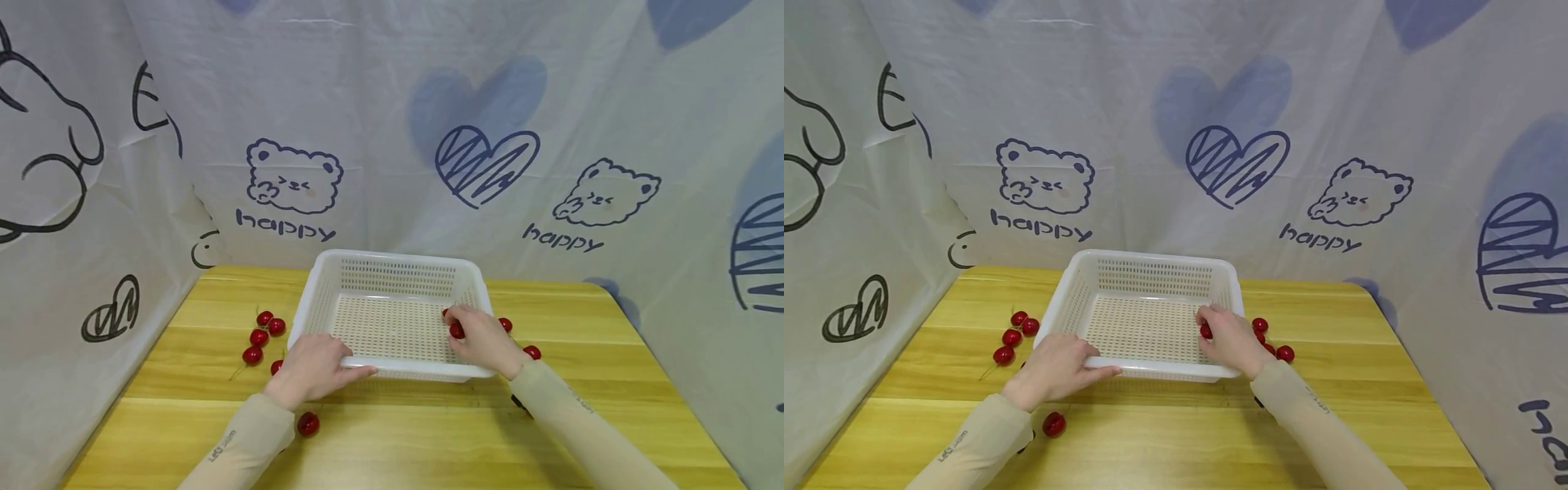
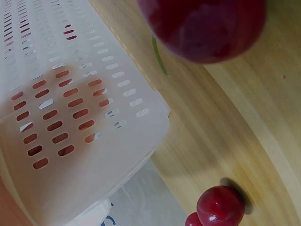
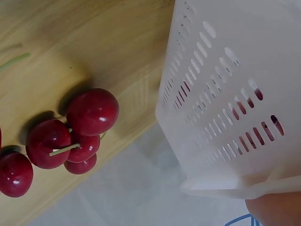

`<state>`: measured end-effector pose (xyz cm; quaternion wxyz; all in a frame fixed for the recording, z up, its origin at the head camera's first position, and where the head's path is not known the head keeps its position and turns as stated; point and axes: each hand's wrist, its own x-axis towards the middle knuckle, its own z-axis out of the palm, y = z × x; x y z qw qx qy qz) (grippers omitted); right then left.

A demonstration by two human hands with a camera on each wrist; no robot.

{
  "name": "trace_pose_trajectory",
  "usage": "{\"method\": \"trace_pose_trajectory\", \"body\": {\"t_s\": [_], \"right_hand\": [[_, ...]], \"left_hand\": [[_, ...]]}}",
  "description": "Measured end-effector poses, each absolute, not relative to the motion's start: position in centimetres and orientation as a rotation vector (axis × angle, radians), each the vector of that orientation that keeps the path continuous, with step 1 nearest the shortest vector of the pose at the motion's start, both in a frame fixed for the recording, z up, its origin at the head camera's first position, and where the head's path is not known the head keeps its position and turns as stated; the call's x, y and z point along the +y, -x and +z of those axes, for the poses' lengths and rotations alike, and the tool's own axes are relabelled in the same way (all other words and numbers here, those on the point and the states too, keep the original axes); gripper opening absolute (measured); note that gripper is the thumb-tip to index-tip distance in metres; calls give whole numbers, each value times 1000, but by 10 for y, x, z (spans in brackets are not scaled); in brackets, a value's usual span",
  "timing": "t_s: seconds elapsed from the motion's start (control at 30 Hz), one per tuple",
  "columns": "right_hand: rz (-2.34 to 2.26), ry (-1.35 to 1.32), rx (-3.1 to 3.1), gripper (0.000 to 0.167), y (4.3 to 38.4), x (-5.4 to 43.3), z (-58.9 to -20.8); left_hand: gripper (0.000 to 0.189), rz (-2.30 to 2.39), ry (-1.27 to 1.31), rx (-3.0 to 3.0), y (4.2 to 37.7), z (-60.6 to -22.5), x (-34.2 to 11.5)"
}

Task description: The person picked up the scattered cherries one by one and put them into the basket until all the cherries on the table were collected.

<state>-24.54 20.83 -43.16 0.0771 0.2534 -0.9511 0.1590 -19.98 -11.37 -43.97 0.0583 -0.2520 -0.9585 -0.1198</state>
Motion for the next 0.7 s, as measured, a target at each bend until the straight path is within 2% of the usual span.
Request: {"method": "trace_pose_trajectory", "body": {"t_s": [0.33, 0.7], "right_hand": [[472, -747, -2852, 23, 247, 207, -431], [544, -757, -2827, 16, 244, 208, -430]], "left_hand": [[54, -356, 760, -2892, 200, -440, -114], [53, -358, 749, -2900, 199, -440, -113]]}}
